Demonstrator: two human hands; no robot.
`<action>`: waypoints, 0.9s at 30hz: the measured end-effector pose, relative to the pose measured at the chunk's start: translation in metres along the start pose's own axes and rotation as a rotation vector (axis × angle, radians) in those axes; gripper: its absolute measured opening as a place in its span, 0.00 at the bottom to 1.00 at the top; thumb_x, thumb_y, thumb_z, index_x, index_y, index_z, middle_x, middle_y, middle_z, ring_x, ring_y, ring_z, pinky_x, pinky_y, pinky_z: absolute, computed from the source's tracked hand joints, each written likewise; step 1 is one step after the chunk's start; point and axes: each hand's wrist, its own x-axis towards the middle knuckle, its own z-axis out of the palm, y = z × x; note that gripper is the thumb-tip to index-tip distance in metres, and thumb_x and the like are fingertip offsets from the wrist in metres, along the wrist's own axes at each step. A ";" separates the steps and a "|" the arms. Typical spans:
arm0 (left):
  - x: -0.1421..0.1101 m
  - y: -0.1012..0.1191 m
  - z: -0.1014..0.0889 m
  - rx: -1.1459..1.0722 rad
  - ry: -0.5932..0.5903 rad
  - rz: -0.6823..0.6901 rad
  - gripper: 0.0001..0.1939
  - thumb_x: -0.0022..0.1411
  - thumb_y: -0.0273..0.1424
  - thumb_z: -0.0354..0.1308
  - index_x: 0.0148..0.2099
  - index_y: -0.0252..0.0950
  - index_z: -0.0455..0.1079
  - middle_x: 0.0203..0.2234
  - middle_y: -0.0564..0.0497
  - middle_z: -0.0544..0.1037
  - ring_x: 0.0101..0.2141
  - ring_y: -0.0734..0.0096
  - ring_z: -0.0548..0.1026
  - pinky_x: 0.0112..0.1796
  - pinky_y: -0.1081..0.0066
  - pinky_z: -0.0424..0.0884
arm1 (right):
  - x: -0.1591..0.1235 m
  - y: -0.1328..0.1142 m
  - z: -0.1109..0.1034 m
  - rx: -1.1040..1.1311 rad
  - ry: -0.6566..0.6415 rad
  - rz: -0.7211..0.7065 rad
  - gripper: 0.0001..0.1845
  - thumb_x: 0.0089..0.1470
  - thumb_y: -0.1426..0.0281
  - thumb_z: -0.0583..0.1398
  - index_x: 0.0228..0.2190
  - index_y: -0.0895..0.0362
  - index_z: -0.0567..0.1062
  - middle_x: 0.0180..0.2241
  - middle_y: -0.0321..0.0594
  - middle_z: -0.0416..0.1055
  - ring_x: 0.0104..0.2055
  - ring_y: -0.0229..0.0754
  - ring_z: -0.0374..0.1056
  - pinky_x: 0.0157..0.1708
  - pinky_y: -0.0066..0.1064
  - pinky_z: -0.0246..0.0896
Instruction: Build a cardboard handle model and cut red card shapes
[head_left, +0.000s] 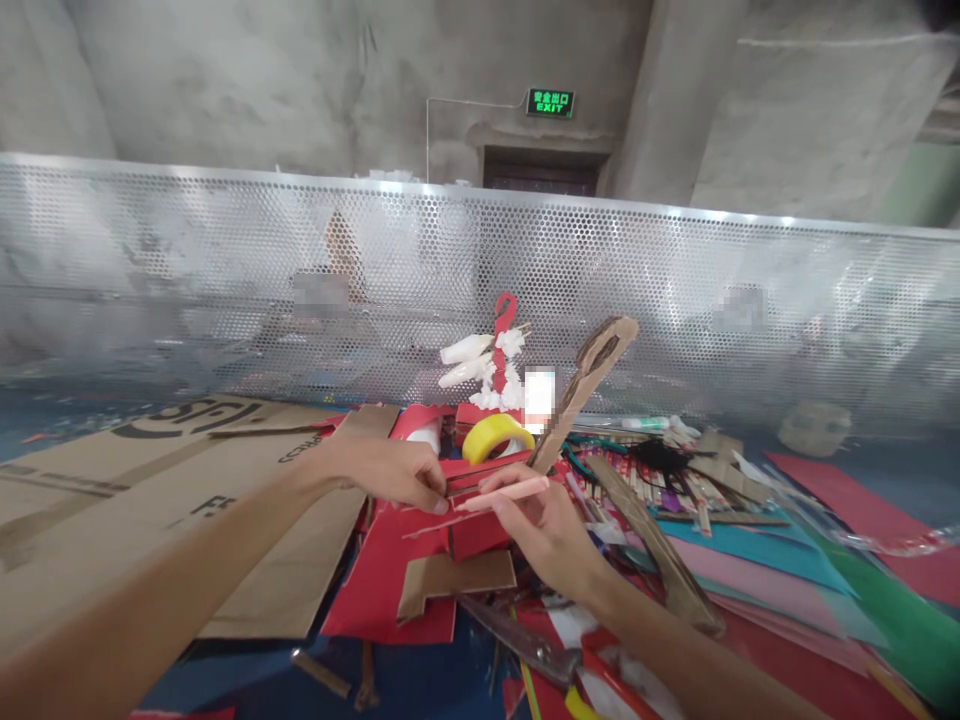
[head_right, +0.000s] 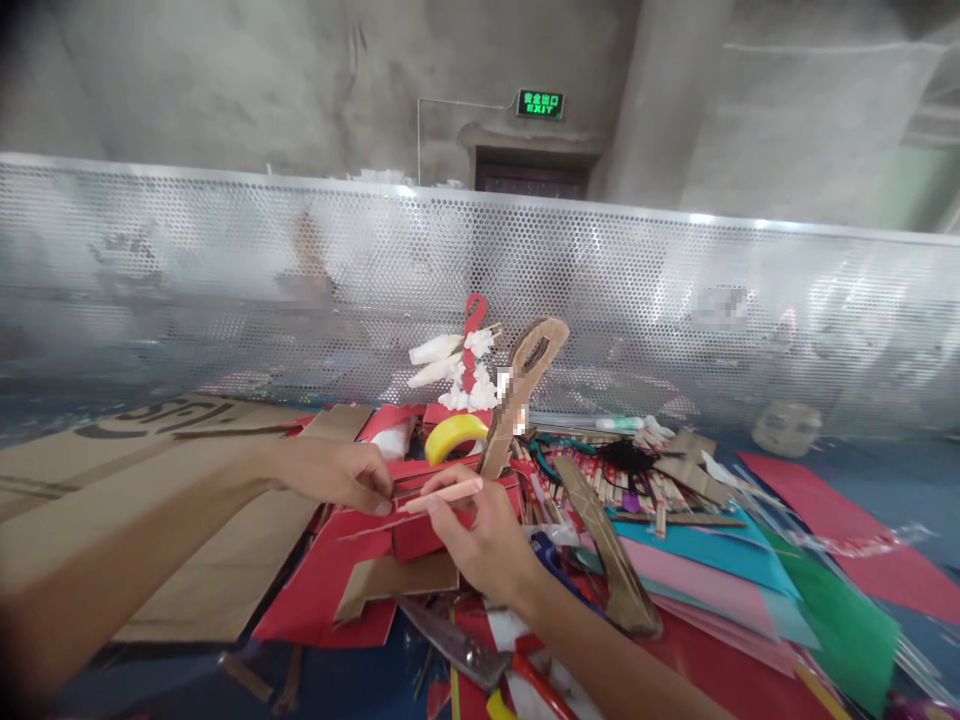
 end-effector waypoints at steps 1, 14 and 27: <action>0.000 0.000 0.000 0.000 0.006 -0.002 0.16 0.63 0.39 0.55 0.27 0.35 0.68 0.19 0.58 0.61 0.22 0.76 0.58 0.24 0.73 0.52 | 0.001 -0.001 0.000 0.011 0.014 -0.010 0.12 0.64 0.68 0.57 0.38 0.56 0.81 0.41 0.42 0.78 0.42 0.43 0.74 0.43 0.32 0.68; 0.004 -0.021 -0.002 -0.096 0.052 -0.029 0.20 0.61 0.46 0.58 0.39 0.33 0.76 0.23 0.54 0.69 0.24 0.75 0.61 0.24 0.75 0.54 | 0.025 -0.035 -0.071 -0.190 0.034 -0.263 0.15 0.67 0.64 0.55 0.45 0.46 0.83 0.46 0.40 0.78 0.49 0.46 0.73 0.51 0.42 0.67; -0.030 0.007 -0.012 0.067 -0.108 0.099 0.13 0.67 0.39 0.53 0.35 0.36 0.71 0.28 0.54 0.70 0.30 0.71 0.66 0.32 0.76 0.61 | 0.104 -0.010 -0.048 0.131 -0.053 -0.143 0.22 0.59 0.50 0.60 0.40 0.55 0.81 0.43 0.44 0.79 0.46 0.45 0.75 0.50 0.41 0.69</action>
